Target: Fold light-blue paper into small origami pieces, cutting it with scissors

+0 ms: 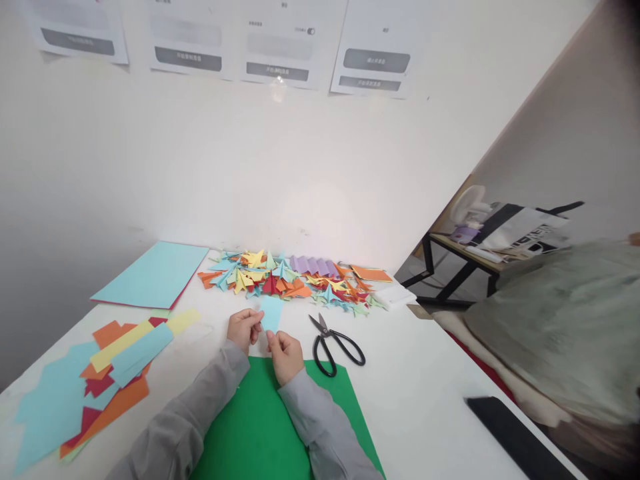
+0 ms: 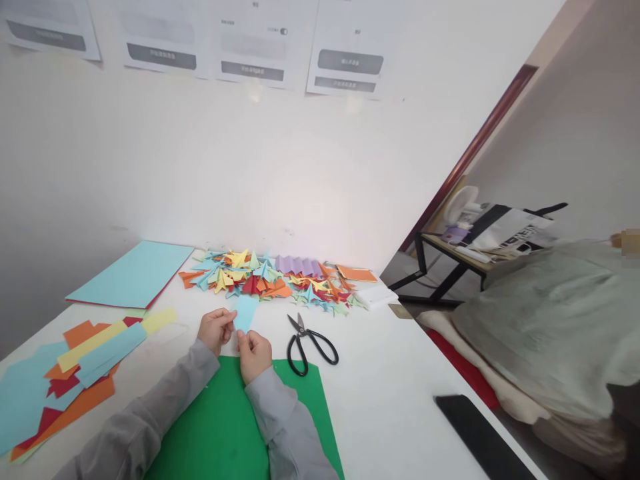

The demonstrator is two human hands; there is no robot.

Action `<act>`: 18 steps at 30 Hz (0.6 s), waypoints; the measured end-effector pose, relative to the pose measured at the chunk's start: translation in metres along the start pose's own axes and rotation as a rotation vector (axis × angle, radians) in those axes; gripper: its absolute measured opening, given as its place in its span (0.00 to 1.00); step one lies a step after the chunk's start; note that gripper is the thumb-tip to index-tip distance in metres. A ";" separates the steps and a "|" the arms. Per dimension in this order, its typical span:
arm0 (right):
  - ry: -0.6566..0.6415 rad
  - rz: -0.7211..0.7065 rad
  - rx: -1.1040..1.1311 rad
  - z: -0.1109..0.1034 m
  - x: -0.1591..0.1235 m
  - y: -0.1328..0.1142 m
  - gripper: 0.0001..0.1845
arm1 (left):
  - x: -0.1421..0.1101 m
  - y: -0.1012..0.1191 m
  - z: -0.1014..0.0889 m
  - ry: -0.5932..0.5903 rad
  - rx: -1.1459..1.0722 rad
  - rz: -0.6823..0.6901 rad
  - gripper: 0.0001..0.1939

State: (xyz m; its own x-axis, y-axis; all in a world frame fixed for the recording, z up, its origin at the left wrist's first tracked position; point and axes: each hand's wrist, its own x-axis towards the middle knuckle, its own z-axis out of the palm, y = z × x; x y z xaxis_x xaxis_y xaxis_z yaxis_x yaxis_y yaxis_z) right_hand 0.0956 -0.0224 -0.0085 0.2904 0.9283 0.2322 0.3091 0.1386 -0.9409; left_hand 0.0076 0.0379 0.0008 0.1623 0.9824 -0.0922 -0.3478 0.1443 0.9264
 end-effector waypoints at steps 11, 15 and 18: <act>-0.022 0.055 0.020 0.003 0.000 0.005 0.22 | -0.003 0.003 0.006 -0.043 -0.062 -0.020 0.19; -0.032 0.160 0.186 0.000 0.001 0.004 0.19 | -0.003 0.000 0.006 -0.134 0.038 0.033 0.18; -0.027 0.173 0.253 -0.002 0.003 0.002 0.19 | -0.004 -0.002 0.006 -0.153 0.151 0.085 0.18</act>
State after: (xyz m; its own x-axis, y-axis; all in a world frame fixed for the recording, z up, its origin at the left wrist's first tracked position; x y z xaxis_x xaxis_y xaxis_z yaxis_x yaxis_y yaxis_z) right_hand 0.0991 -0.0200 -0.0086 0.2937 0.9541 0.0595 0.0204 0.0559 -0.9982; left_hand 0.0129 0.0332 0.0016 0.2802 0.9594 0.0339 -0.2261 0.0316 0.9736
